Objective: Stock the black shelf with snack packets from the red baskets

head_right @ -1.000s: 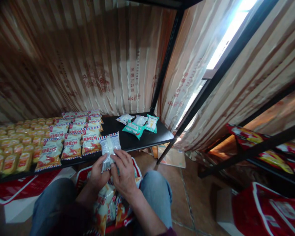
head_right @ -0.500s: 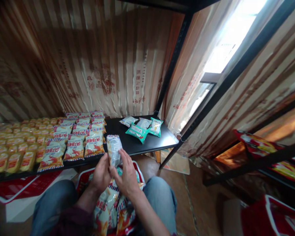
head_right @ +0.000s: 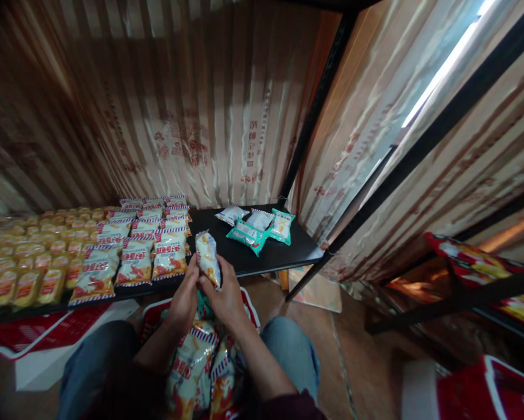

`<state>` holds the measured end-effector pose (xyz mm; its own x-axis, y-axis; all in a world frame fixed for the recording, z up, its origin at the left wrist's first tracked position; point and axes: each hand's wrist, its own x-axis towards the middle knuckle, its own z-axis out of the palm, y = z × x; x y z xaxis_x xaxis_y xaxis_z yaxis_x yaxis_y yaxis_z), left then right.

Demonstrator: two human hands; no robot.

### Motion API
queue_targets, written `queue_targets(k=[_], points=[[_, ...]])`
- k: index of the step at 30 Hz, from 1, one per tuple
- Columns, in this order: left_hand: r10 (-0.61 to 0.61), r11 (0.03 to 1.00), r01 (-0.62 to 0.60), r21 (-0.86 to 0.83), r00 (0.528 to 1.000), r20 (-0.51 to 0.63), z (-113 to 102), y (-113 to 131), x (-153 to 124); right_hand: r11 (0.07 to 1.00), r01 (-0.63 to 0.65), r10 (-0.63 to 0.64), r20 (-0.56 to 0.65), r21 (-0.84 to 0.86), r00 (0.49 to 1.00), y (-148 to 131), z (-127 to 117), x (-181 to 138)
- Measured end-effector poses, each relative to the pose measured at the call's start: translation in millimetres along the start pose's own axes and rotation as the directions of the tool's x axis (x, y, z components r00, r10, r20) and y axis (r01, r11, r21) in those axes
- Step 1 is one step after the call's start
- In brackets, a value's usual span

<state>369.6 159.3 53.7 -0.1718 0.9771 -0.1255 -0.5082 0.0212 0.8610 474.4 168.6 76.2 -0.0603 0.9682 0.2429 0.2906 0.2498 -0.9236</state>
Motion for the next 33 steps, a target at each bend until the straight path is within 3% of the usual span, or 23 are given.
queue_targets(k=[3,6,10,13,17,23,33], points=[[0.082,0.985,-0.085,0.152,0.996,0.030,-1.7,-1.1,5.6,0.998,-0.043,0.047,-0.081,0.053,0.996,4.3,0.8,9.7],[0.169,0.928,-0.175,0.328,0.985,0.047,-1.7,2.3,9.6,0.959,-0.132,0.151,-0.058,0.249,0.987,9.1,1.2,18.5],[0.250,0.814,-0.265,0.517,0.963,0.100,-2.5,6.4,13.5,0.805,-0.215,0.244,0.022,0.552,0.970,14.9,3.7,28.7],[0.261,0.727,-0.281,0.626,0.957,0.126,-2.6,7.0,16.8,0.691,-0.262,0.325,0.034,0.674,0.945,17.6,5.9,35.7],[0.311,0.662,-0.333,0.671,0.937,0.159,-0.6,6.0,19.8,0.640,-0.290,0.369,0.047,0.712,0.928,21.6,7.1,42.8],[0.343,0.702,-0.360,0.615,0.927,0.152,1.8,1.9,19.4,0.680,-0.277,0.346,0.036,0.679,0.937,29.6,8.9,47.6],[0.367,0.625,-0.360,0.693,0.919,0.145,3.0,-5.9,30.6,0.693,-0.287,0.384,-0.001,0.661,0.924,39.9,13.8,56.7]])
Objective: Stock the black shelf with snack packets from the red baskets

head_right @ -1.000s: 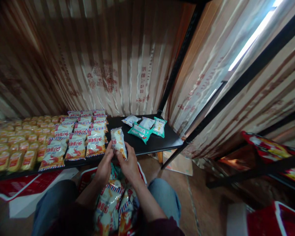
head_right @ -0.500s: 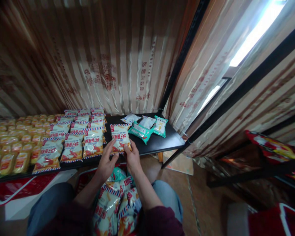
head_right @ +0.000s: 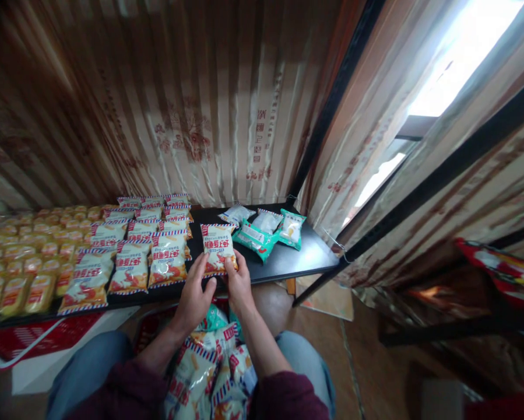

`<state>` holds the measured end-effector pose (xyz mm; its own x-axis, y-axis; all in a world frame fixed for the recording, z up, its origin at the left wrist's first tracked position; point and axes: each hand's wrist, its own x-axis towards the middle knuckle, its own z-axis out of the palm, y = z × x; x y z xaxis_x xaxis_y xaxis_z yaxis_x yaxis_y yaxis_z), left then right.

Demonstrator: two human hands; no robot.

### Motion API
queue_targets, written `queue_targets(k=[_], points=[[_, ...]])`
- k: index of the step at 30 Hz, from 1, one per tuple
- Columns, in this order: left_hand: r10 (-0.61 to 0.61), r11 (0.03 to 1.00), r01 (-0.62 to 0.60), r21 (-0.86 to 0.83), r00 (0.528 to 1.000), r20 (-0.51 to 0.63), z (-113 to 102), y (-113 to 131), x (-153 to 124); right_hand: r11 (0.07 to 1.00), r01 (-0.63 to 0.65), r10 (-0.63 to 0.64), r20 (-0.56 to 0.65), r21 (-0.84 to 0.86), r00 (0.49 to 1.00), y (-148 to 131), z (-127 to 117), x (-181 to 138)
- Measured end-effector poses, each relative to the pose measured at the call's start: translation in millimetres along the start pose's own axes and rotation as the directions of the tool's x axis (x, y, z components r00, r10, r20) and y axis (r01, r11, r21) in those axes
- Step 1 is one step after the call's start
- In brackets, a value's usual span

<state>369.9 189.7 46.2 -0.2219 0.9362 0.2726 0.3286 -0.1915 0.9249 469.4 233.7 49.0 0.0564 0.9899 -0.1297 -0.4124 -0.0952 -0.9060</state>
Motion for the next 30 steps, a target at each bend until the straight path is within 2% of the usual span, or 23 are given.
queue_targets(k=[6,15,21,25,30], points=[[0.004,1.000,-0.004,0.016,1.000,-0.012,-2.6,2.5,3.3,1.000,0.010,-0.010,0.012,0.004,1.000,4.3,-1.2,5.9],[-0.038,0.997,0.034,-0.066,0.998,-0.050,1.6,-0.1,11.3,0.991,-0.008,0.005,-0.019,-0.133,1.000,9.4,-0.1,15.8],[-0.150,0.984,0.146,-0.099,0.988,-0.033,9.3,-9.3,31.5,0.989,0.023,-0.020,0.015,-0.149,1.000,8.8,4.3,42.8],[-0.169,0.983,0.167,-0.071,0.985,-0.028,13.3,-11.8,46.6,0.991,-0.034,0.037,0.019,-0.128,0.999,8.8,9.7,64.7],[-0.174,0.985,0.173,-0.016,0.981,-0.085,16.1,-7.7,66.9,0.993,-0.092,0.093,0.012,-0.074,0.996,14.5,20.6,93.1]])
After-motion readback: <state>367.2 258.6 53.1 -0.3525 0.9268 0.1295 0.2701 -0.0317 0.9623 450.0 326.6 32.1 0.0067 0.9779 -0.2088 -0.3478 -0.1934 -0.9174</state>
